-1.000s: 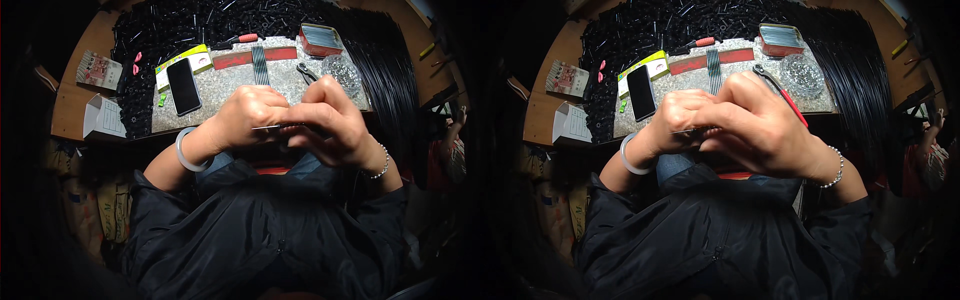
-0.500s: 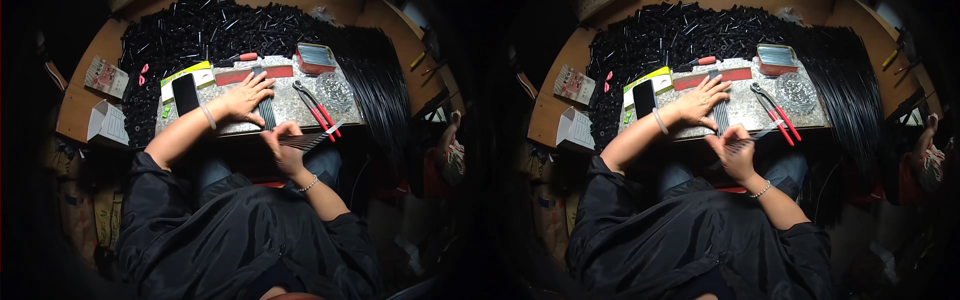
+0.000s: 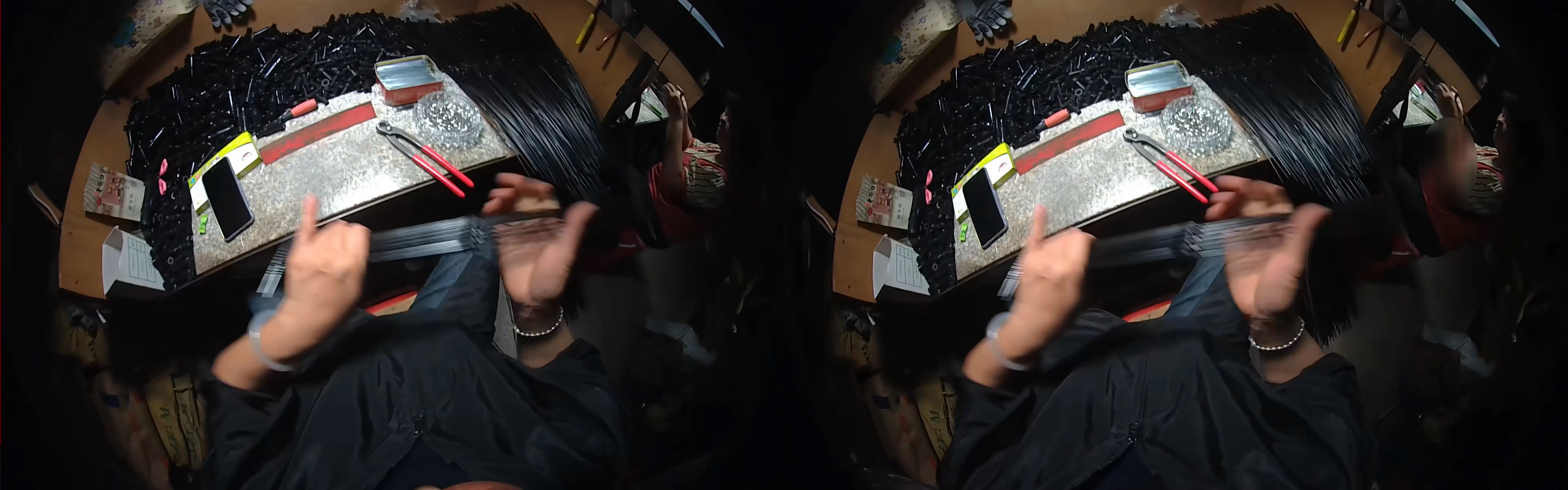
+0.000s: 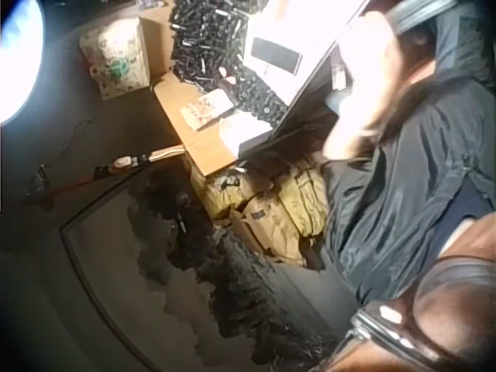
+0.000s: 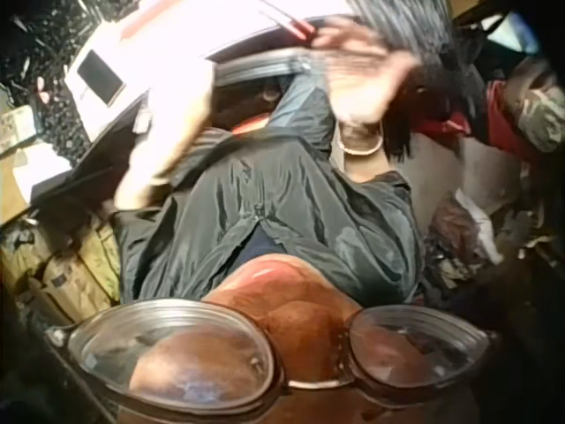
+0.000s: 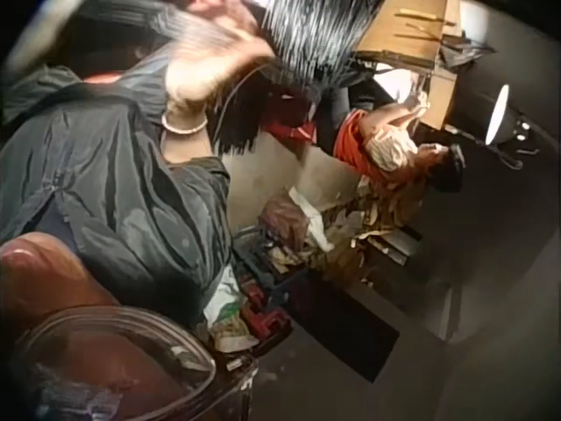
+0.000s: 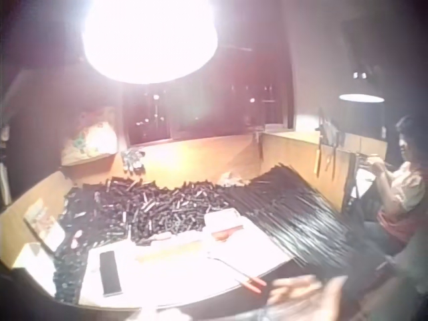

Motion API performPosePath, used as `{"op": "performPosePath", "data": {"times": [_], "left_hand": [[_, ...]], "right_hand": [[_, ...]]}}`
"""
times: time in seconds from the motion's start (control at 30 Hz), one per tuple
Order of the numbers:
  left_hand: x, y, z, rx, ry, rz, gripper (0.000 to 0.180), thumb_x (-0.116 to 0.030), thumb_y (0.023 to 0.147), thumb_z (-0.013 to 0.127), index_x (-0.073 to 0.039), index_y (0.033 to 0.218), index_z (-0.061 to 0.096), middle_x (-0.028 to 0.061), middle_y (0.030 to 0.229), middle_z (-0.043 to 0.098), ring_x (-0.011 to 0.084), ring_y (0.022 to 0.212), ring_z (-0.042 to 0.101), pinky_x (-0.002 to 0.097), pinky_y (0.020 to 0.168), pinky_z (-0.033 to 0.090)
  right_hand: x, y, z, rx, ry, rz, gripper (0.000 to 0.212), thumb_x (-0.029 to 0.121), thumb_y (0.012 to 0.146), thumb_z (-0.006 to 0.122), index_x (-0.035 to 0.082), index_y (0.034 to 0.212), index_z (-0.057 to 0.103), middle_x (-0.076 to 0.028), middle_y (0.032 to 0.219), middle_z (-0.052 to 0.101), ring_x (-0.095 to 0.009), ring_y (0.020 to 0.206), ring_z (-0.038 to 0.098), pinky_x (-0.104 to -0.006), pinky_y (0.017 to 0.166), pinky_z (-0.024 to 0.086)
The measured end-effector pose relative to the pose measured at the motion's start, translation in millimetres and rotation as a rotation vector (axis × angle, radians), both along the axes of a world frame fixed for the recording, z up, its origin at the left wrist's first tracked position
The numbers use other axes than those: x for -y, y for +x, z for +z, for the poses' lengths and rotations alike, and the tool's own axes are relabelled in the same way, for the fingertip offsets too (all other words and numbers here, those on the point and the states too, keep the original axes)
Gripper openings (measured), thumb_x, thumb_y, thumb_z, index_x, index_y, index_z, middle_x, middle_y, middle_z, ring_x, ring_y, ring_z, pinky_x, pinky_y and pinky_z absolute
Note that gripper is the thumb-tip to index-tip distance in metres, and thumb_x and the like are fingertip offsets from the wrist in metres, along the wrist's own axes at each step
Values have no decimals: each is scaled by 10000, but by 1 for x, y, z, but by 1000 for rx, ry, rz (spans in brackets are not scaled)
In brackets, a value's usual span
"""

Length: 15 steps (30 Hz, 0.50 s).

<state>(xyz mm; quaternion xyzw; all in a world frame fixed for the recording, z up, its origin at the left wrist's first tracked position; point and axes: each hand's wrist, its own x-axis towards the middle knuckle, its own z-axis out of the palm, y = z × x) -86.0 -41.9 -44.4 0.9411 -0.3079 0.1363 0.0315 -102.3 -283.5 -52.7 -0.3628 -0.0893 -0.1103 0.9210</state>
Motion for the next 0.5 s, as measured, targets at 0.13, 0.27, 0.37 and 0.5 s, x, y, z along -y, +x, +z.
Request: {"op": "performPosePath", "data": {"times": [0.13, 0.27, 0.37, 0.5], "left_hand": [[-39, 14, 70, -7, 232, -54, 43, 14, 733, 464, -29, 728, 463, 111, 567, 480, 288, 595, 558, 477, 1041, 325], [-32, 14, 107, -62, 543, -238, 236, -171, 844, 524, -6, 1013, 532, 155, 747, 610, 291, 760, 628, 460, 1019, 356], [-25, 3, 76, -143, 250, -246, 232, -158, 855, 508, -4, 1025, 541, 154, 770, 612, 277, 787, 626, 441, 978, 384], [-12, 1, 46, -136, -349, -244, 233, -134, 876, 476, -2, 1050, 558, 151, 817, 617, 248, 841, 621, 404, 896, 439]], "right_hand": [[-29, -44, 21, 525, -884, 344, 729, 169, 664, 820, -23, 1253, 437, -217, 1170, 546, -321, 1113, 531, -405, 948, 415], [-101, 21, 16, 717, -1451, -416, 347, 69, 673, 663, -14, 1000, 582, -182, 920, 615, -353, 880, 584, -403, 799, 463], [-117, 59, -26, 605, -1199, 101, 198, 72, 754, 624, 18, 939, 578, -75, 598, 582, -261, 629, 604, -356, 616, 498], [-133, 48, -88, 464, -720, 47, 99, 132, 795, 682, 35, 809, 667, -22, 636, 629, -131, 599, 603, -275, 569, 492]]}}
